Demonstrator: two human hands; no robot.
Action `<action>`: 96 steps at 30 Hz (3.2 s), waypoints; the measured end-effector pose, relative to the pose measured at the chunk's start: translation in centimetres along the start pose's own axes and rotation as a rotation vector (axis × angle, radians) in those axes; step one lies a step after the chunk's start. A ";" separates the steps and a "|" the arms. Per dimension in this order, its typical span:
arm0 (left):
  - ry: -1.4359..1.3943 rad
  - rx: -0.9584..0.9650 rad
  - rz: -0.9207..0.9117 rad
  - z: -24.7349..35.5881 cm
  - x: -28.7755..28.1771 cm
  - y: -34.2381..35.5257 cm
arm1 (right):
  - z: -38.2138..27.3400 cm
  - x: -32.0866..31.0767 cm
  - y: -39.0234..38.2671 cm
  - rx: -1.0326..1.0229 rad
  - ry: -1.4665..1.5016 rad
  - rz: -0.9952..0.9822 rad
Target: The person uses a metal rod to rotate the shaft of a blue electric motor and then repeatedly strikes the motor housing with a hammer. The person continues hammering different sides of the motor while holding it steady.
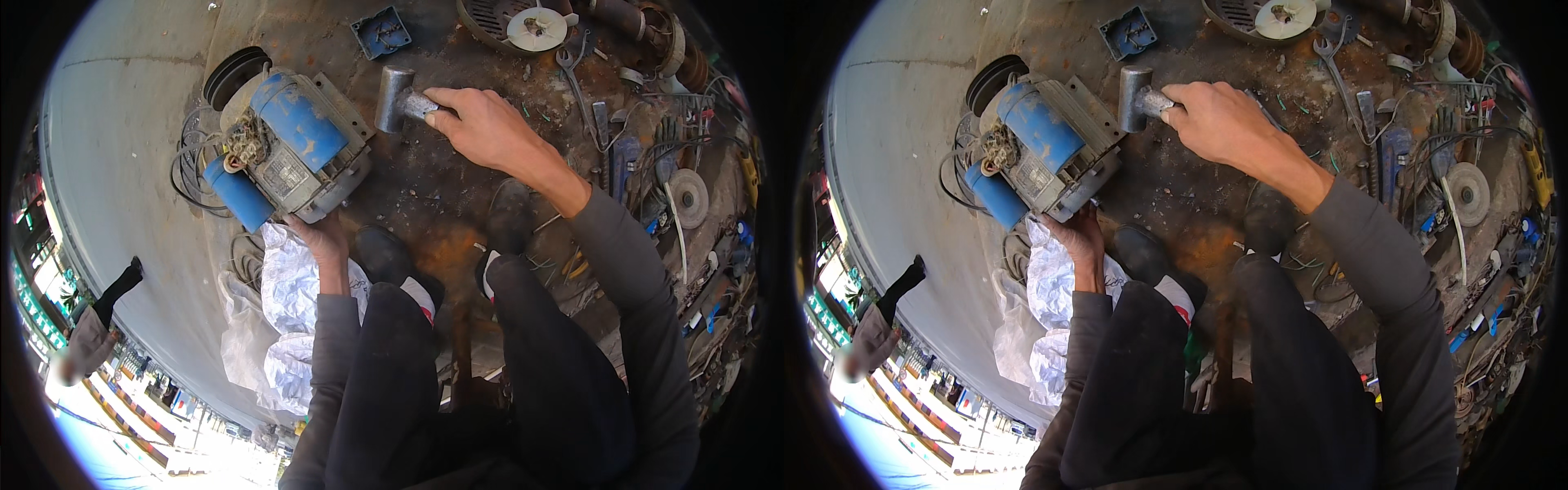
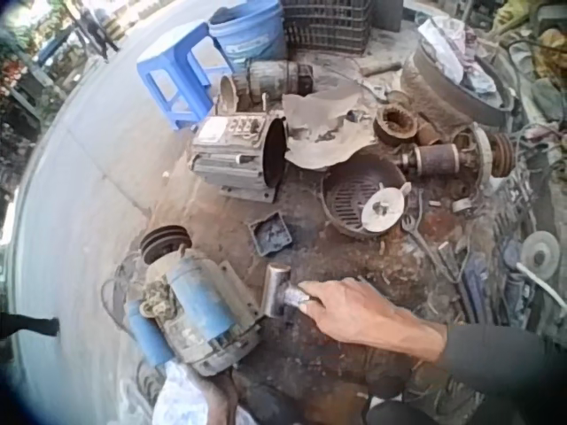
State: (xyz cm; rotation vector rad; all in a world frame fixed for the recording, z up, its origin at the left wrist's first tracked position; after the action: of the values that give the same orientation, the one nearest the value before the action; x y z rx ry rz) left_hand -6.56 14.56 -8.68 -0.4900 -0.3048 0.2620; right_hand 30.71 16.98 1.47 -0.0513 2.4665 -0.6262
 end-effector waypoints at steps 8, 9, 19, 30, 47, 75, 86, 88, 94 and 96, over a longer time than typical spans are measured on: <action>0.048 -0.017 -0.013 -0.4 -0.6 0.5 | 2.7 5.3 2.6 0.086 -0.041 -0.246; 0.047 -0.021 -0.009 -0.4 -0.8 0.5 | 2.8 4.9 2.6 0.076 -0.039 -0.204; 0.057 -0.008 0.006 -0.4 -0.8 0.7 | 3.7 5.4 1.8 0.088 0.007 -0.222; 0.078 -0.009 -0.012 0.1 -0.3 0.6 | 4.5 4.5 2.1 0.234 0.173 -0.186; -0.149 0.074 0.043 -0.1 1.4 0.1 | 3.5 6.4 0.9 0.081 0.167 -0.238; -0.471 -0.133 0.217 -0.2 7.2 0.7 | 6.5 5.8 0.5 0.214 0.238 -0.079; -0.438 -0.186 0.251 -1.3 5.3 1.2 | 6.4 6.4 0.8 0.223 0.231 -0.019; -0.465 -0.195 0.230 -1.2 5.6 1.1 | 4.8 7.8 0.3 0.086 0.215 -0.166; -0.453 -0.193 0.201 -1.6 4.4 1.6 | 6.5 10.0 -2.1 0.165 0.088 -0.249; -0.454 -0.167 0.263 -2.0 3.2 2.0 | 7.1 8.8 -2.4 0.183 0.164 -0.115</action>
State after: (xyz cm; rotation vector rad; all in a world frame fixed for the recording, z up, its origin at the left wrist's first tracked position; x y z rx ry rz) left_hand -3.26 16.48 -10.62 -0.6352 -0.7104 0.6095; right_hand 27.16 10.26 -7.25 -0.0735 2.5650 -0.9369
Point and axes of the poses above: each hand's wrist, its own y-axis towards the middle knuckle, its own x-axis out of the palm, z = x × y, the point moved 9 cm from there along y, towards the middle knuckle, and after that the axes turned 3 degrees about z, right-handed, at the moved point
